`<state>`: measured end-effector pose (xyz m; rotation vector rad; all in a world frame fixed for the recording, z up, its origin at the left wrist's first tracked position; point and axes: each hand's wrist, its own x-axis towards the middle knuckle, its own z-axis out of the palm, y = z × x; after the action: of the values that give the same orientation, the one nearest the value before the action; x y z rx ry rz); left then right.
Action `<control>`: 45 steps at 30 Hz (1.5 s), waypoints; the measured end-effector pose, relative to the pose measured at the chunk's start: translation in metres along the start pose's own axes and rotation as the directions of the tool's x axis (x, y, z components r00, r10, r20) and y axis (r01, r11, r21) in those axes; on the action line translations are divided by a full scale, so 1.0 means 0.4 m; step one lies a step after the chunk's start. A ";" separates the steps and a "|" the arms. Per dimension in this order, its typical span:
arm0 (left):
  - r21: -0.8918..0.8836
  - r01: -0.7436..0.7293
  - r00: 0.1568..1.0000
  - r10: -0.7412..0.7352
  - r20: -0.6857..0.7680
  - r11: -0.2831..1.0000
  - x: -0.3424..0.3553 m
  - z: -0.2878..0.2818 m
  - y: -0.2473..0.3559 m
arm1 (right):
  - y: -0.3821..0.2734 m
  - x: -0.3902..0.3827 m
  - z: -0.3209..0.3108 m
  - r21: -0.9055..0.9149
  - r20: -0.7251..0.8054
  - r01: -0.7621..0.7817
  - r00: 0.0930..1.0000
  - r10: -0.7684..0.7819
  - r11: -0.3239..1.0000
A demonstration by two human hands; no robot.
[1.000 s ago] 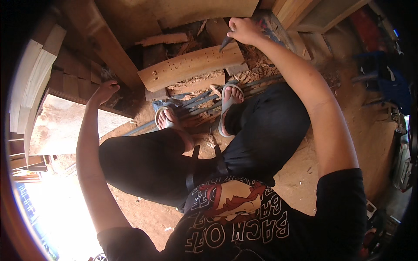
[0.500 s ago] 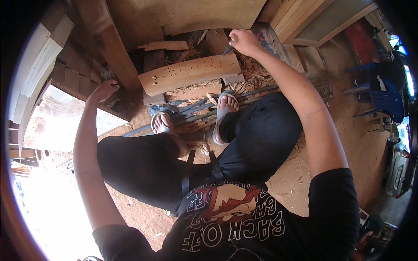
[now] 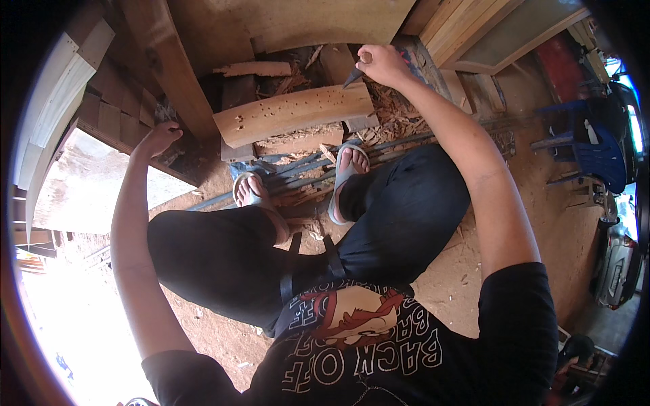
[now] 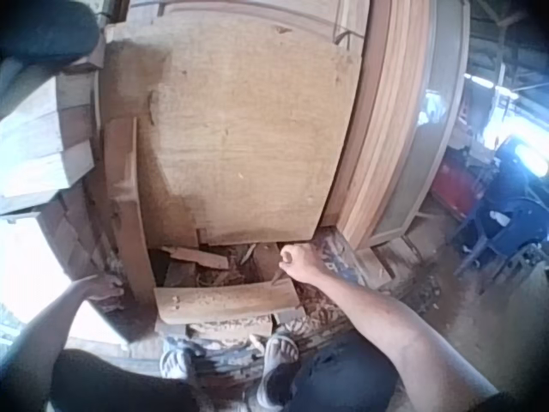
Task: The person uses a chisel and hammer to carve a series of holes into a wooden plank. They repeatedly position the chisel and strike it with the hammer to remove wood chips.
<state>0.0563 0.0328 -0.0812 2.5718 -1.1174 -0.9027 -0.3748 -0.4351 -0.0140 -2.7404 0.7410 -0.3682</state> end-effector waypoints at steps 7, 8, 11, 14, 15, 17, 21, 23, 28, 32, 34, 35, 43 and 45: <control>0.039 0.021 1.000 -0.021 0.009 0.999 0.008 0.000 -0.010 | 0.006 0.003 0.006 0.006 -0.017 0.002 1.000 -0.001 1.000; 0.026 -0.003 1.000 0.003 0.011 1.000 0.010 0.002 -0.014 | 0.009 0.004 0.008 -0.020 -0.017 -0.008 1.000 0.007 1.000; 0.006 0.016 1.000 -0.016 0.017 1.000 0.018 0.005 -0.028 | 0.014 0.006 0.013 -0.051 0.011 -0.031 0.999 0.032 0.998; 0.014 0.002 1.000 -0.002 0.022 1.000 0.030 0.008 -0.039 | 0.010 0.005 0.013 -0.036 0.014 -0.034 0.999 0.034 0.999; 0.016 -0.016 1.000 0.016 0.021 1.000 0.034 0.009 -0.042 | 0.007 0.004 0.013 -0.025 0.004 -0.028 1.000 0.028 0.999; 0.036 -0.057 0.998 0.056 0.013 0.998 0.040 0.011 -0.045 | 0.001 0.000 0.011 -0.010 -0.008 -0.042 0.999 0.042 0.999; 0.034 -0.054 0.998 0.054 0.014 0.998 0.035 0.011 -0.036 | -0.010 0.002 0.009 -0.006 -0.004 -0.071 0.997 0.071 0.997; 0.030 -0.032 0.999 0.031 0.016 0.999 0.024 0.008 -0.021 | -0.011 0.007 0.007 0.000 0.009 -0.064 0.998 0.064 0.998; 0.096 0.036 0.999 -0.038 0.020 0.995 -0.005 -0.005 0.024 | -0.024 0.010 0.007 -0.034 -0.104 0.131 0.985 -0.134 0.991; 0.070 0.027 0.999 -0.029 0.024 0.997 -0.020 -0.008 0.033 | -0.052 0.007 0.009 -0.045 -0.077 0.162 0.983 -0.165 0.986; 0.063 0.053 0.998 -0.054 0.013 0.997 -0.024 -0.008 0.030 | -0.064 0.004 0.010 -0.017 -0.013 0.102 0.995 -0.103 0.995; 0.071 0.025 1.000 -0.026 0.005 0.997 -0.026 -0.008 0.029 | -0.068 0.003 0.011 -0.005 0.018 0.073 0.997 -0.073 0.997; 0.028 0.085 0.996 -0.085 0.002 0.996 -0.035 -0.004 0.041 | -0.094 0.016 0.022 0.007 -0.054 0.221 0.974 -0.220 0.975; 0.017 0.068 0.998 -0.068 0.007 0.998 -0.034 -0.004 0.045 | -0.100 0.014 0.018 0.052 -0.014 0.188 0.982 -0.188 0.981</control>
<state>0.0391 0.0299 -0.0663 2.6370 -1.0499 -0.9226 -0.3498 -0.4033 -0.0066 -2.7670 0.4679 -0.4338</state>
